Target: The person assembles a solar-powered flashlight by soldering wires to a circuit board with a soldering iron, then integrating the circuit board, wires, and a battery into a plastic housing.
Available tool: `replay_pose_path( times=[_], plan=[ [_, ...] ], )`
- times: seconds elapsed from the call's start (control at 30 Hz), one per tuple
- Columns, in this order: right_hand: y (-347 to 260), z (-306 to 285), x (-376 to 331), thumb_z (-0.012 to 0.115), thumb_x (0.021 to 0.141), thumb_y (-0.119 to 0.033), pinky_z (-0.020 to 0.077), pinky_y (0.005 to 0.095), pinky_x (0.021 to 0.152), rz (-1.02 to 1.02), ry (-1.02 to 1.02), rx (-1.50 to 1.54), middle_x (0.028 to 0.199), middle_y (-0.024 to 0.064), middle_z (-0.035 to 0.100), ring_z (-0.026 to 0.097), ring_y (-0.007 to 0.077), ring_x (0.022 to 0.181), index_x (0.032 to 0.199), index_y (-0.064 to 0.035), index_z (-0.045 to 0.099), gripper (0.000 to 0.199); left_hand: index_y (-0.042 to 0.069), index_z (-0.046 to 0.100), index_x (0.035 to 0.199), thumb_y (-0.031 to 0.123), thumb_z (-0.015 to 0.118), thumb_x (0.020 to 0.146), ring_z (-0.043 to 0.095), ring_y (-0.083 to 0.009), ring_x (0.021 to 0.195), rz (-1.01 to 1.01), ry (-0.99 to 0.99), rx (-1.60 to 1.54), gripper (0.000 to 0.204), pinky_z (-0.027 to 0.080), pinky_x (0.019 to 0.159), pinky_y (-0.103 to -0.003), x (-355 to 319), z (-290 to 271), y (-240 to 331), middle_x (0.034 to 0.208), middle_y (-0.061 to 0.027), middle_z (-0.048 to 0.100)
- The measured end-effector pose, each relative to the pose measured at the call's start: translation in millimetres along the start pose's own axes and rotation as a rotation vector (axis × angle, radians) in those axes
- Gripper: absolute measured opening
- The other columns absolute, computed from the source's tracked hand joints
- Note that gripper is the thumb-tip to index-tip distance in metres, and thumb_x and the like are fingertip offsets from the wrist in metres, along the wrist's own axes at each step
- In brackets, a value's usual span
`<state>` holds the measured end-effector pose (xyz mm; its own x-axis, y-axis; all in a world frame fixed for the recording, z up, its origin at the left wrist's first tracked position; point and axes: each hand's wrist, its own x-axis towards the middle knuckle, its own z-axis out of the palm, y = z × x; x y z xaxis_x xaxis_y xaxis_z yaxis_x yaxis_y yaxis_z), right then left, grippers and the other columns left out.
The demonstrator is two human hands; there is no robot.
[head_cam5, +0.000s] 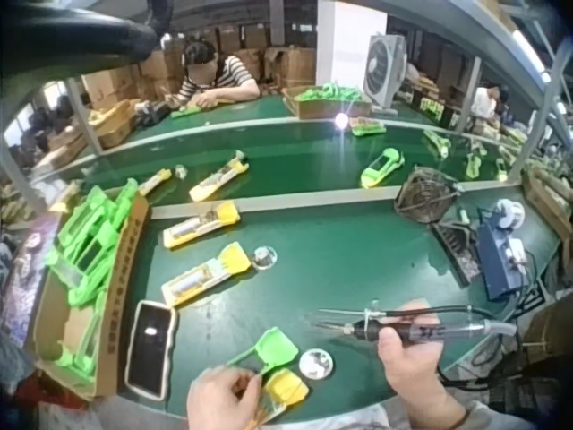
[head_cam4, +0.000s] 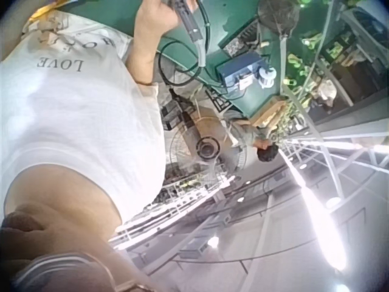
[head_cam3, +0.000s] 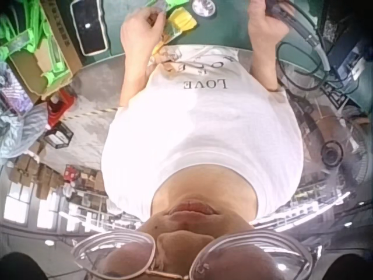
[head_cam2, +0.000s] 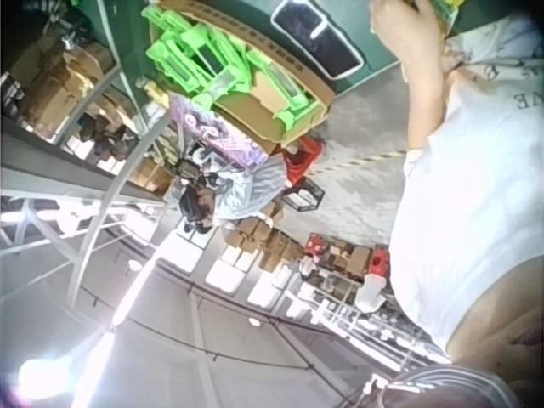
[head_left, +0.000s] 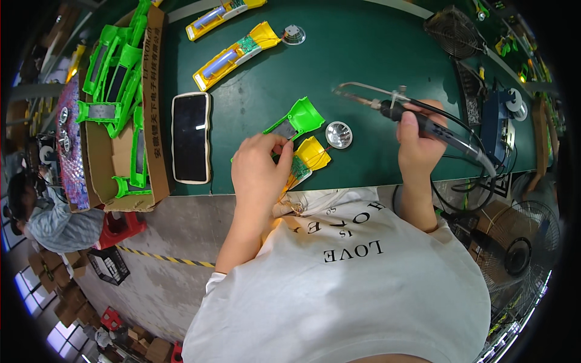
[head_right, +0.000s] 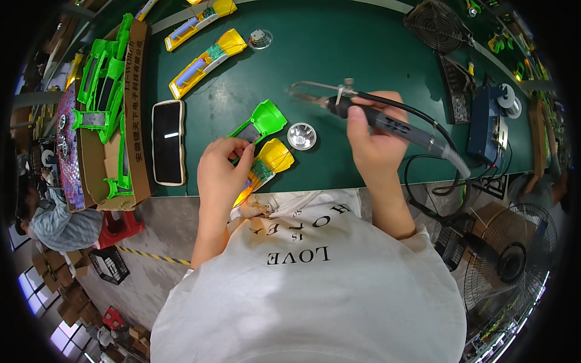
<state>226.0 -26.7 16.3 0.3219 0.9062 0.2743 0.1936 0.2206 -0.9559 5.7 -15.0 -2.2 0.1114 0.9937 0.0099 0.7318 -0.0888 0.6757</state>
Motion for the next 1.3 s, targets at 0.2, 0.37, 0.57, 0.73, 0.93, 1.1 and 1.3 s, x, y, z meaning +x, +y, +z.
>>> replay_pose_path(
  times=[0.2, 0.37, 0.57, 0.73, 0.93, 1.1, 1.3],
  plan=[
    [-5.6, 0.1, 5.2, 0.056, 0.08, -0.003, 0.0351, 0.016, 0.05, -0.081, 0.109, 0.105, 0.077, 0.0035, 0.051, 0.044, 0.0035, 0.057, 0.096, 0.0001, 0.049, 0.017, 0.006, 0.061, 0.067, 0.011, 0.063, 0.071, 0.054, -0.0229, 0.063, -0.005, 0.031, -0.008, 0.006, 0.041, 0.059, -0.035, -1.8, 5.3, -3.5, 0.064, -0.0046, 0.056],
    [-2.7, -1.6, 5.1, 0.055, 0.081, -0.002, 0.0358, 0.0162, 0.051, -0.087, 0.093, 0.112, 0.079, 0.0041, 0.052, 0.045, 0.0037, 0.059, 0.097, 0.0, 0.049, 0.018, 0.007, 0.061, 0.065, 0.012, 0.063, 0.069, 0.054, -0.0222, 0.063, -0.017, 0.033, 0.033, 0.007, 0.041, 0.059, -0.035, -1.0, 7.5, -2.2, 0.062, -0.0036, 0.055],
    [-7.7, 3.2, 3.7, 0.056, 0.08, 0.0, 0.0377, 0.0168, 0.053, -0.058, 0.108, 0.095, 0.083, 0.0044, 0.052, 0.046, 0.0047, 0.06, 0.096, 0.0008, 0.051, 0.017, 0.008, 0.059, 0.06, 0.012, 0.062, 0.066, 0.054, -0.0214, 0.059, -0.091, 0.086, 0.052, 0.008, 0.042, 0.057, -0.035, 0.4, 9.3, -0.1, 0.057, -0.0029, 0.054],
    [-18.2, 12.8, -2.3, 0.059, 0.077, 0.001, 0.0406, 0.0186, 0.056, 0.04, 0.024, -0.042, 0.081, 0.0032, 0.053, 0.05, 0.0069, 0.064, 0.09, 0.0013, 0.053, 0.015, 0.004, 0.063, 0.066, 0.013, 0.064, 0.066, 0.054, -0.0192, 0.054, -0.115, 0.051, 0.088, 0.009, 0.042, 0.051, -0.03, 2.9, 9.8, -0.5, 0.061, -0.0066, 0.056],
    [-31.2, 34.2, -6.0, 0.062, 0.076, -0.006, 0.0412, 0.0202, 0.054, 0.014, -0.243, -0.212, 0.071, 0.0029, 0.054, 0.051, 0.0066, 0.061, 0.086, -0.0001, 0.055, 0.013, 0.005, 0.064, 0.067, 0.016, 0.062, 0.067, 0.055, -0.0214, 0.054, -0.141, -0.004, 0.155, 0.011, 0.043, 0.051, -0.031, 5.7, 5.3, 3.5, 0.06, -0.007, 0.057],
    [-30.1, 43.4, -8.1, 0.061, 0.076, -0.006, 0.0398, 0.0198, 0.054, 0.117, -0.33, -0.225, 0.073, 0.003, 0.053, 0.049, 0.0068, 0.061, 0.084, 0.001, 0.056, 0.012, 0.006, 0.064, 0.069, 0.018, 0.061, 0.066, 0.058, -0.0228, 0.057, -0.153, -0.08, 0.203, 0.013, 0.044, 0.053, -0.032, 8.9, 2.9, 3.6, 0.063, -0.0078, 0.059],
    [-26.9, 45.9, -8.1, 0.06, 0.076, -0.005, 0.0385, 0.0196, 0.054, 0.146, -0.375, -0.291, 0.074, 0.0015, 0.051, 0.046, 0.0058, 0.062, 0.085, 0.001, 0.055, 0.011, 0.006, 0.065, 0.07, 0.018, 0.062, 0.066, 0.06, -0.0252, 0.061, -0.14, -0.108, 0.227, 0.013, 0.046, 0.055, -0.033, 11.4, 1.7, 5.0, 0.065, -0.0093, 0.061]
  ],
)
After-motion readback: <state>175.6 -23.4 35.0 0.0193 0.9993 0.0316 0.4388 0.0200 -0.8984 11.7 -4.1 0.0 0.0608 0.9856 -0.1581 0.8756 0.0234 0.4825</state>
